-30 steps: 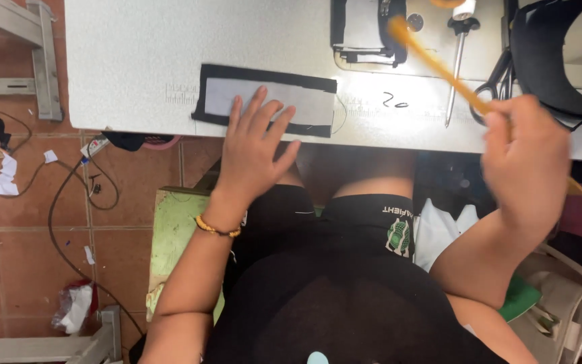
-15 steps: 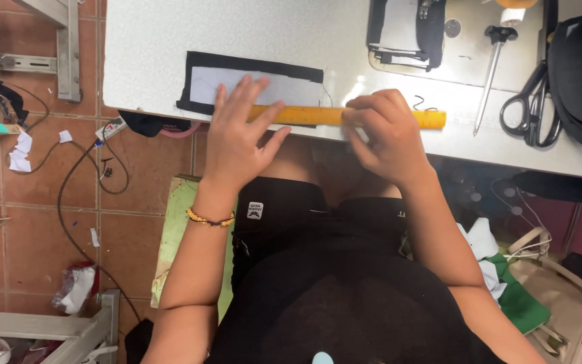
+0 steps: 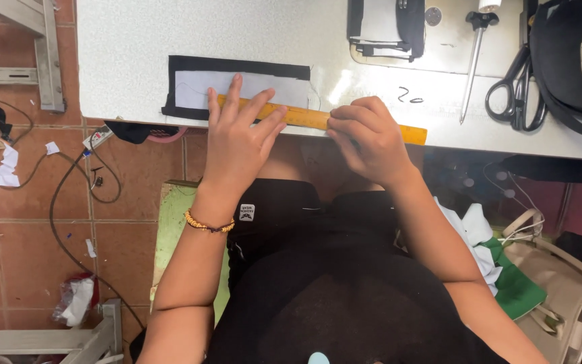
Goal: The person uses a ruler and a pen to measure and mark lines on small pieces of fabric at a sewing workstation.
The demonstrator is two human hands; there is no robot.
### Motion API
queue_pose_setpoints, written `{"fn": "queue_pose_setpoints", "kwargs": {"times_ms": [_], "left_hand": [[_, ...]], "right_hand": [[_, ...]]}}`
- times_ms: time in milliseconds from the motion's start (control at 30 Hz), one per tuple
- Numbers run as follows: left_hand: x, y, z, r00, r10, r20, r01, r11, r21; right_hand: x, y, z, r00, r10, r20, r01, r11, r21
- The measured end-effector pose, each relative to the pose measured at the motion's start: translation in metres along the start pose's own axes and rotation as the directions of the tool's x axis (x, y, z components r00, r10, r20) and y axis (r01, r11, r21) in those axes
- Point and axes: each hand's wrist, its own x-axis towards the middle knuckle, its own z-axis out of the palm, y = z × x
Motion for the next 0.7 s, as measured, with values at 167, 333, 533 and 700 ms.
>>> {"fn": "queue_pose_setpoints", "kwargs": {"times_ms": [167,333,533,700], "left_hand": [[-0.003,-0.001,0.015,0.997,0.070,-0.042,-0.069,0.998,0.009],[0.007,0.009,-0.001,0.974,0.195,-0.114,-0.191,0.981,0.044],[0.012,0.009,-0.006,0.986,0.158,-0.044,-0.157,0.987,0.024],[0.010,0.000,-0.006,0.984,0.181,0.006,-0.181,0.984,0.009]], "right_hand": [[-0.009,0.019,-0.012,0.998,-0.035,-0.050,0.039,0.995,0.087],[-0.012,0.054,-0.073,0.952,0.250,-0.175,-0.305,0.802,-0.514],[-0.037,0.088,-0.074,0.901,0.371,-0.225,-0.433,0.738,-0.517],[-0.046,0.108,-0.085,0.829,0.491,-0.269,-0.559,0.698,-0.448]]}}
